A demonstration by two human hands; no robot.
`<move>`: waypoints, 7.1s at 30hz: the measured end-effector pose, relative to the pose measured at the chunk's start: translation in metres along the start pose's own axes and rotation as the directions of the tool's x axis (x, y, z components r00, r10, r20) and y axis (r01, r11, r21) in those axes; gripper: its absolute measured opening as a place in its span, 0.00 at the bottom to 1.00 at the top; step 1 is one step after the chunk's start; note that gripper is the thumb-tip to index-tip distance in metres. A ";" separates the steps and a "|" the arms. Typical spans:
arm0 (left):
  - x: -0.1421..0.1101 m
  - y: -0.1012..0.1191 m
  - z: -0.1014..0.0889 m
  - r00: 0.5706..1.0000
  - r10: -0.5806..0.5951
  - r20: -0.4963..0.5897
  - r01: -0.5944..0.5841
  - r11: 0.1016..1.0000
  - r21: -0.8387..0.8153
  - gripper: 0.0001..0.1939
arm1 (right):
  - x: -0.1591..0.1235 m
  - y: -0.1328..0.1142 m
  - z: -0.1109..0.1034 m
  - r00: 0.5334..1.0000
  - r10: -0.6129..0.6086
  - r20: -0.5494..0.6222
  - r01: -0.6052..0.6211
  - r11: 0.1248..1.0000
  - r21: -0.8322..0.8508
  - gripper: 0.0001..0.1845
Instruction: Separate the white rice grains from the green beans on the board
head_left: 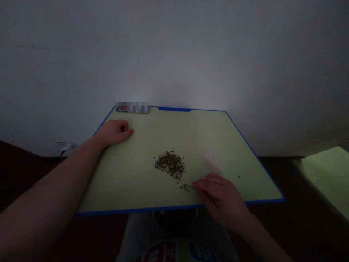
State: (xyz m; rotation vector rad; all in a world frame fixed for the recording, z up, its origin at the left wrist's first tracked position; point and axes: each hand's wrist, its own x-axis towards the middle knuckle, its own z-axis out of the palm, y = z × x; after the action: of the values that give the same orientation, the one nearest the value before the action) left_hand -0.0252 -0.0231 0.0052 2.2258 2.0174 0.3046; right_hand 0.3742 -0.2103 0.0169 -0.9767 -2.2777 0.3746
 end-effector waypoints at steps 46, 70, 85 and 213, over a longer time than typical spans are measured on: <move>0.001 -0.003 0.002 1.000 0.000 0.008 0.000 1.000 -0.013 0.19 | -0.007 -0.015 0.034 0.996 -0.073 -0.053 0.037 0.871 -0.489 0.17; 0.000 -0.003 0.002 1.000 -0.003 0.006 0.003 1.000 -0.007 0.19 | -0.001 -0.010 0.038 1.000 -0.012 0.026 0.024 0.843 -0.537 0.19; -0.001 0.001 -0.002 1.000 0.018 -0.002 -0.018 1.000 -0.004 0.19 | 0.020 0.033 -0.004 0.939 0.264 -0.222 -0.341 0.813 -0.472 0.18; -0.001 0.001 -0.002 1.000 0.026 0.005 -0.026 1.000 -0.015 0.19 | 0.042 0.003 0.008 0.824 0.401 0.400 -0.475 0.874 0.101 0.18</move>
State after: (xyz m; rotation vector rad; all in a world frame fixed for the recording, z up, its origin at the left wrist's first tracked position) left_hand -0.0253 -0.0243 0.0076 2.2426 1.9788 0.3159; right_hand 0.3483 -0.1781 0.0277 -1.4260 -2.2515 1.0443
